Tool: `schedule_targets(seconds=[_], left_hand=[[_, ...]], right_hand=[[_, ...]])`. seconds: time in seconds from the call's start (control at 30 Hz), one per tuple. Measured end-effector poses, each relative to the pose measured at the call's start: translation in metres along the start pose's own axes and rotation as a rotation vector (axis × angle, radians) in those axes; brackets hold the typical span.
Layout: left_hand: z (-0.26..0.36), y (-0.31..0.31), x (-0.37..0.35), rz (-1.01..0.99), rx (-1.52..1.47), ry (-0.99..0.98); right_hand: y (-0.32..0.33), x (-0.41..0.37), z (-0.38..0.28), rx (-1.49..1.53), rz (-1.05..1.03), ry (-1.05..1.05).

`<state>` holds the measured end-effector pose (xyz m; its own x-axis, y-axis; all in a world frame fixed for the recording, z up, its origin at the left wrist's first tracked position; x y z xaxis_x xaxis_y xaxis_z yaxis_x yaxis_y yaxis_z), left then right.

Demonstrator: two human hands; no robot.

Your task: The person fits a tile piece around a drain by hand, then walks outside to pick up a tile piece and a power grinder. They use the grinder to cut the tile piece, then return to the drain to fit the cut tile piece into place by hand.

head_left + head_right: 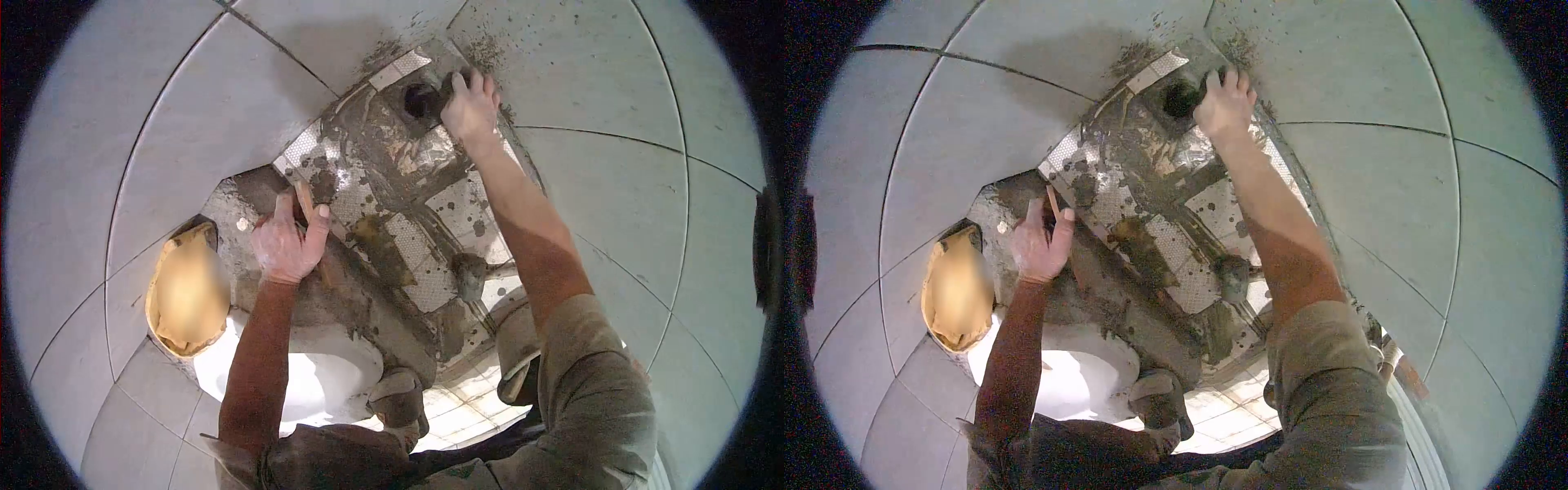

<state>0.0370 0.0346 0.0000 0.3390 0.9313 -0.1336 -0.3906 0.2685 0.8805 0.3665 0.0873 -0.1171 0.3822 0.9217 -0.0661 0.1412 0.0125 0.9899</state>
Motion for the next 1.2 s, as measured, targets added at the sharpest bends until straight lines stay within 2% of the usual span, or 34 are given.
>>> schedule_targets(seconds=[0.07,0.13,0.2,0.3,0.37,0.43,0.47,0.53,0.63,0.77,0.83,0.93,1.07,1.13,1.2], left_hand=[[0.002,0.002,-0.001,0.014,-0.015,-0.004],[0.003,0.002,0.0,0.0,0.037,0.013],[0.003,0.002,0.0,0.014,0.047,0.007],[0.002,0.002,-0.002,0.033,0.047,-0.006],[0.003,0.001,-0.001,0.044,0.029,-0.021],[0.004,0.001,-0.001,0.062,0.056,-0.048],[0.003,0.001,-0.001,0.064,0.056,-0.051],[0.002,0.0,-0.002,0.071,0.08,-0.05],[0.005,0.003,-0.002,0.026,0.029,0.007],[0.003,0.0,-0.002,0.021,0.04,0.051],[-0.002,-0.004,-0.001,0.007,0.009,0.051],[0.002,-0.002,-0.002,0.02,0.041,0.081],[-0.003,-0.006,-0.003,0.018,0.106,0.079],[-0.002,-0.006,-0.004,0.058,-0.011,0.085],[0.002,-0.003,-0.005,0.087,0.006,0.066]], right_hand=[[0.001,-0.027,0.006,0.098,-0.006,-0.082],[0.0,-0.066,0.008,0.183,-0.006,-0.08],[0.013,-0.116,0.003,0.303,-0.016,0.007],[0.036,-0.21,-0.01,0.425,-0.354,-0.079],[0.05,-0.277,-0.024,0.34,-0.37,0.191],[0.028,-0.324,-0.029,0.573,-0.633,-0.063],[0.038,-0.329,-0.038,0.573,-0.629,-0.063],[0.059,-0.334,-0.051,0.628,-0.76,-0.238],[0.06,-0.337,-0.06,0.657,-0.632,-0.205],[0.07,-0.326,-0.051,0.628,-0.619,-0.186],[0.072,-0.324,-0.045,0.584,-0.78,-0.174],[0.097,-0.321,-0.042,0.493,-0.866,-0.26],[0.094,-0.337,-0.027,0.514,-0.786,-0.218],[0.098,-0.341,-0.024,0.526,-0.922,-0.331],[0.1,-0.349,-0.028,0.519,-0.892,-0.257]])
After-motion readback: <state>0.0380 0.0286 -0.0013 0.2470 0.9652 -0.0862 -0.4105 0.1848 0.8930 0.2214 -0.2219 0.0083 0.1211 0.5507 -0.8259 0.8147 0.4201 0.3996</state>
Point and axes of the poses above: each hand's wrist, its own x-axis towards the middle knuckle, its own y-axis out of the back of the hand, z = x × y, the point moved 4 cm from there along x, towards the middle knuckle, and after that the axes turned 5 degrees about -y, right-handed, at the moved point
